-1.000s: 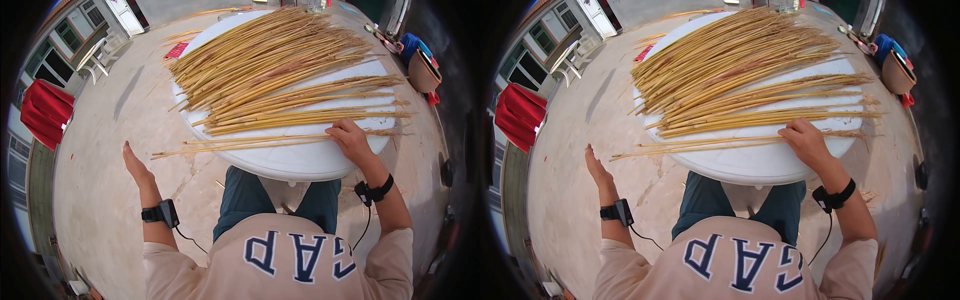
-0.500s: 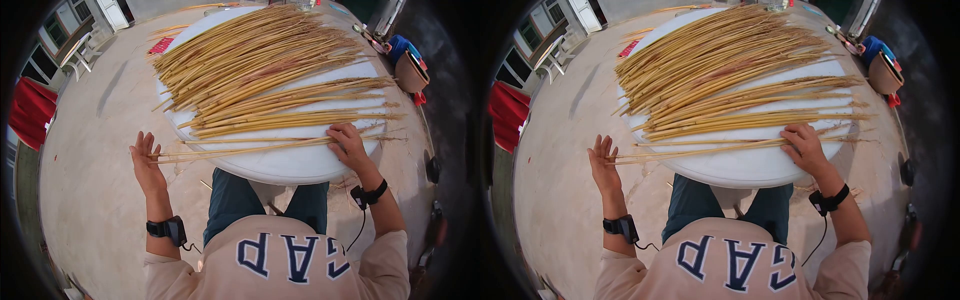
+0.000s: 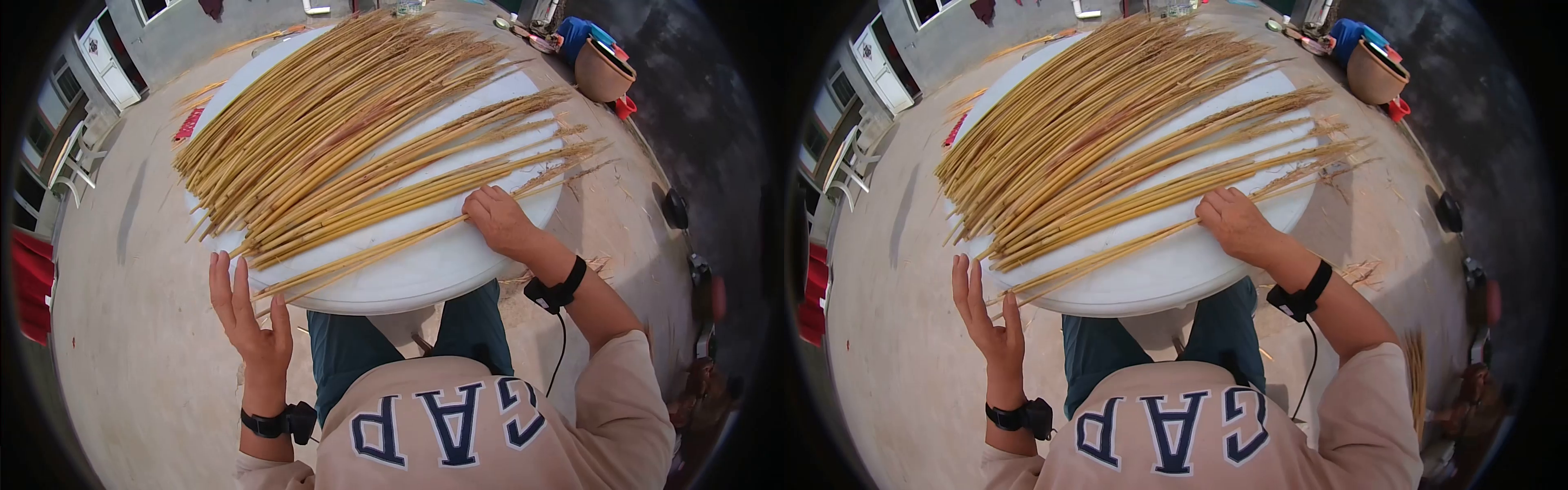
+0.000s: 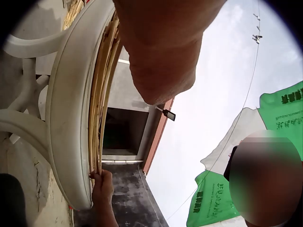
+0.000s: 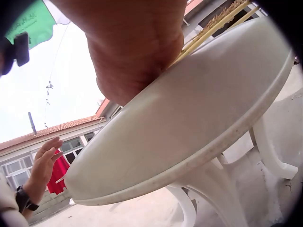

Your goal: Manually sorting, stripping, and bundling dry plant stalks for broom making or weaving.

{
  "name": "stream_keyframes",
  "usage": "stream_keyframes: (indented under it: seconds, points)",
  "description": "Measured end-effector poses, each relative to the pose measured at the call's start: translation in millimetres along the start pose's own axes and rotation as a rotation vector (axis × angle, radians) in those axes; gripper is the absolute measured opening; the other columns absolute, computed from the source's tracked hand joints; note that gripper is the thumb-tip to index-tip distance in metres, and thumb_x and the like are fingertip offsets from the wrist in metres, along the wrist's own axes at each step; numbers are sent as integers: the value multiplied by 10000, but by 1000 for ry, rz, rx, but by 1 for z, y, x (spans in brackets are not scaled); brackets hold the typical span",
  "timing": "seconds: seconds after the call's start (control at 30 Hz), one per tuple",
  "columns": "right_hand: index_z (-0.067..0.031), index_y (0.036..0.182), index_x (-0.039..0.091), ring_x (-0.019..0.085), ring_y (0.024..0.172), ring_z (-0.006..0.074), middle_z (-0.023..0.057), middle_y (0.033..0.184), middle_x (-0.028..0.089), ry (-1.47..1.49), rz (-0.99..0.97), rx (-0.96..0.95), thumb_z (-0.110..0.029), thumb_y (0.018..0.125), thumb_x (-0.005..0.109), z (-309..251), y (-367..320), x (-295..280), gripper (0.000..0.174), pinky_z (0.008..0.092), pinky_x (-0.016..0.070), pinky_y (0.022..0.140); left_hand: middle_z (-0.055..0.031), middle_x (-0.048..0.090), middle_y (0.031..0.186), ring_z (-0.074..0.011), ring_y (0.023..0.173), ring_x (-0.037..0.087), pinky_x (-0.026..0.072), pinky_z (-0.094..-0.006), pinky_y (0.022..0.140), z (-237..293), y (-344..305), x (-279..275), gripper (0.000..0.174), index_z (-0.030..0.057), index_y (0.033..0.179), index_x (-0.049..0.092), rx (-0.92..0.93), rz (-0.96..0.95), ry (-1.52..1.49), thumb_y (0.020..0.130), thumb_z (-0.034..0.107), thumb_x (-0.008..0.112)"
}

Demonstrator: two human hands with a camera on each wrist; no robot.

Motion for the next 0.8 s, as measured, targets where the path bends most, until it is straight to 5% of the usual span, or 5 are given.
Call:
stream_keyframes:
  seconds: [0.27, 0.4, 0.47, 0.6, 0.8]
  points:
    - [-55, 812, 530, 566, 711, 259, 84, 724, 540, 90, 42, 12, -132, 745, 649, -19, 5, -17, 157, 355, 469, 605, -202, 344, 1391, -368, 1303, 312, 288, -467, 1037, 66, 23, 74, 662, 36, 1309, 436, 333, -297, -91, 696, 21, 686]
    - [-78, 775, 531, 574, 663, 226, 54, 680, 532, 119, 69, -11, -168, 734, 679, -20, 6, -18, 178, 325, 471, 545, -160, 563, 1058, -284, 895, 546, 452, -359, 742, 54, 24, 103, 416, 2, 1112, 561, 341, -288, 11, 699, 24, 599]
    - [-63, 832, 560, 584, 764, 253, 81, 779, 567, 184, -101, 58, -216, 778, 649, -14, 7, -15, 185, 345, 485, 636, -143, 571, 987, -266, 815, 531, 445, -345, 687, 53, 17, 109, 361, 4, 1047, 573, 310, -310, -1, 686, 16, 582]
    - [-34, 923, 582, 566, 902, 285, 122, 946, 584, 177, 48, 105, -280, 830, 596, 3, 26, -15, 264, 371, 473, 762, -132, 582, 940, -241, 753, 528, 449, -317, 625, 52, 14, 115, 275, 10, 934, 587, 263, -302, -29, 660, -1, 566]
    - [-6, 958, 598, 531, 1015, 307, 142, 1116, 560, 153, -83, -169, -310, 866, 549, -15, 32, 0, 321, 386, 439, 865, -161, 586, 1015, -244, 735, 543, 463, -314, 629, 51, 15, 114, 308, -9, 975, 590, 263, -198, -60, 667, 0, 572]
Point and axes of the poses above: each hand's wrist, its own y-axis towards the middle knuckle, its own x-axis out of the palm, z = x × y, the point moved 3 cm from there along y, towards the middle knuckle
